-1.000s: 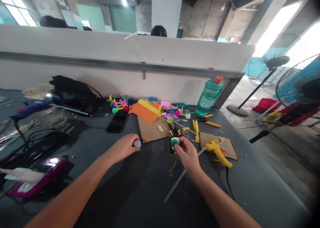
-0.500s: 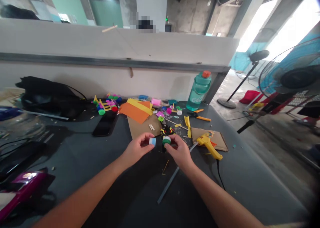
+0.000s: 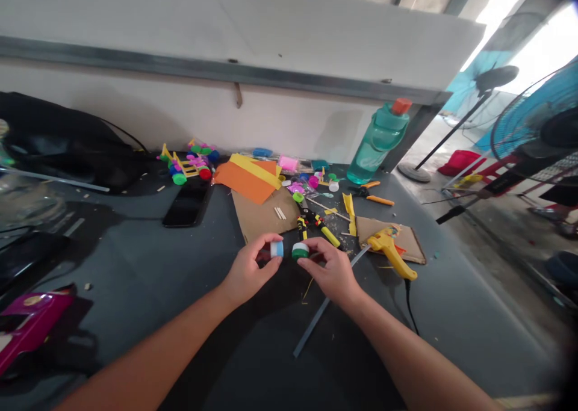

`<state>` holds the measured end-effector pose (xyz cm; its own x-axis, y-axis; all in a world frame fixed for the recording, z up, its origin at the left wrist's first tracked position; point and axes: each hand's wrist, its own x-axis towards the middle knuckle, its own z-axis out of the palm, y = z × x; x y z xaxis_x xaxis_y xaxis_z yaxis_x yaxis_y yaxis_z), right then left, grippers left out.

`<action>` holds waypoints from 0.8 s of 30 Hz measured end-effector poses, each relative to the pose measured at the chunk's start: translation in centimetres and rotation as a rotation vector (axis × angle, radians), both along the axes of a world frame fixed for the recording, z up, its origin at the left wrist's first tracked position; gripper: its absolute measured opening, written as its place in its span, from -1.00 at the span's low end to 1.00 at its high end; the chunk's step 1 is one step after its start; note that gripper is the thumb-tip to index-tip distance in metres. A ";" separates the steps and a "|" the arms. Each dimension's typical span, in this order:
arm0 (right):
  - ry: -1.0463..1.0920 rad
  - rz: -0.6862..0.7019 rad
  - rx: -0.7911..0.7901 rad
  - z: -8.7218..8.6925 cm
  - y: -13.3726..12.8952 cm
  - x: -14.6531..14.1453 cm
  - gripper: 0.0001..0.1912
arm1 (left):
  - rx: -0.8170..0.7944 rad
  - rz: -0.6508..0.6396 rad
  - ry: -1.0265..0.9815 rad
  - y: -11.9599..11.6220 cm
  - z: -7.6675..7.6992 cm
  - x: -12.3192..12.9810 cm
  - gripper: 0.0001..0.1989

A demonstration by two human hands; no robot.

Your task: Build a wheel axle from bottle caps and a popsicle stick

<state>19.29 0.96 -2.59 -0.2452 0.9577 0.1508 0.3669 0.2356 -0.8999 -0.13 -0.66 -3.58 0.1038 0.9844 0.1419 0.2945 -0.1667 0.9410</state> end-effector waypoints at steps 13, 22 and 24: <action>0.456 0.064 -0.297 0.2 -0.5 -0.3 -0.69 | -0.006 -0.020 0.014 0.0 -0.3 -0.6 -0.63; 0.267 0.021 -0.165 -0.7 -0.7 -0.4 -0.73 | -0.094 0.017 -0.010 0.3 0.0 -1.1 -0.68; 0.191 0.000 -0.116 -0.9 -0.7 -0.3 -0.75 | -0.055 0.040 0.044 0.3 0.1 -1.1 -0.71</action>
